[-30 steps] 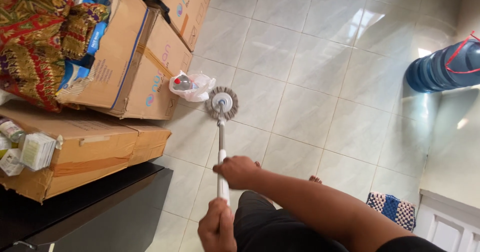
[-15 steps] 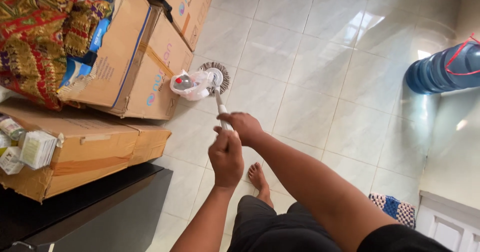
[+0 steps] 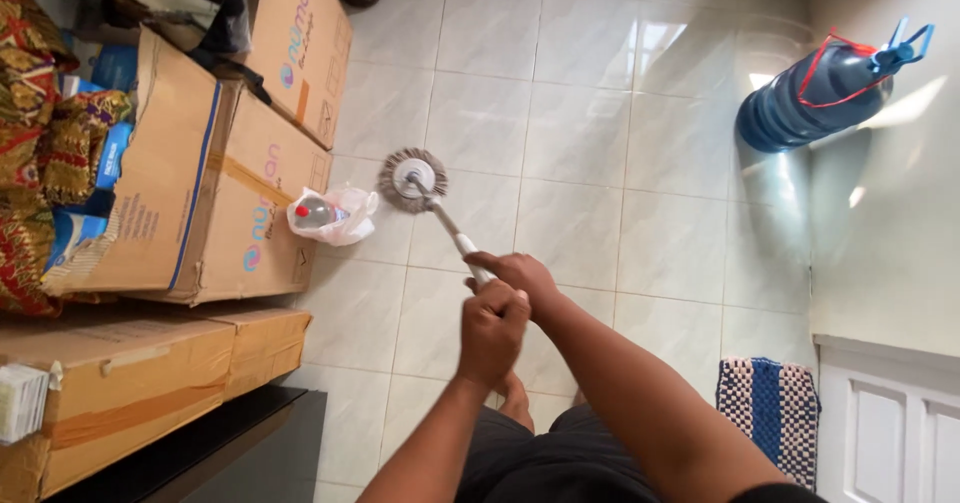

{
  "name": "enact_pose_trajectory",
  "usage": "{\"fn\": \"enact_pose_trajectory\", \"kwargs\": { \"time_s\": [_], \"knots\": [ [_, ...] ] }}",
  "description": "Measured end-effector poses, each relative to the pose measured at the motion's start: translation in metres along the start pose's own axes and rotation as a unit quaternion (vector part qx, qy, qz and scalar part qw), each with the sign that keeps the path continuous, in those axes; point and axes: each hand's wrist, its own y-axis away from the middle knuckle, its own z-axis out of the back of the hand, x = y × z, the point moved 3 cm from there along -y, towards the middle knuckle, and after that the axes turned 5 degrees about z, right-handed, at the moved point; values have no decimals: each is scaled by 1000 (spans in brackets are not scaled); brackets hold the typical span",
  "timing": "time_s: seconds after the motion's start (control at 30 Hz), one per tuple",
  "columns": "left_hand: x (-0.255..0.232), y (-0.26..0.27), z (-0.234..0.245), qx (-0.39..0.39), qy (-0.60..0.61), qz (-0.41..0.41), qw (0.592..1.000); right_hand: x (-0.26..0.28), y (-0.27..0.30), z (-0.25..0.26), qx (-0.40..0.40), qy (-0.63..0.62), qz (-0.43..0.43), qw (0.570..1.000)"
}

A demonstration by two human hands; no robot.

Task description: The person rinses a mop in a spinner bucket and then mops the tiled floor of the room by hand.

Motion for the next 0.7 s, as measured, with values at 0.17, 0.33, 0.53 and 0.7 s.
{"fn": "enact_pose_trajectory", "kwargs": {
  "time_s": [0.17, 0.33, 0.53, 0.7],
  "knots": [
    [-22, 30, -67, 105, 48, 5, 993, -51, 86, 36, -85, -51, -2, 995],
    [-18, 48, -136, 219, 45, 33, 974, -107, 173, 58, -127, -40, -128, 983],
    [22, 39, -273, 342, -56, 20, 938, -229, 263, 73, -211, -14, -251, 945],
    [54, 43, -398, 420, -115, 15, 900, -331, 339, 93, -204, 2, -367, 908]
  ]
}}
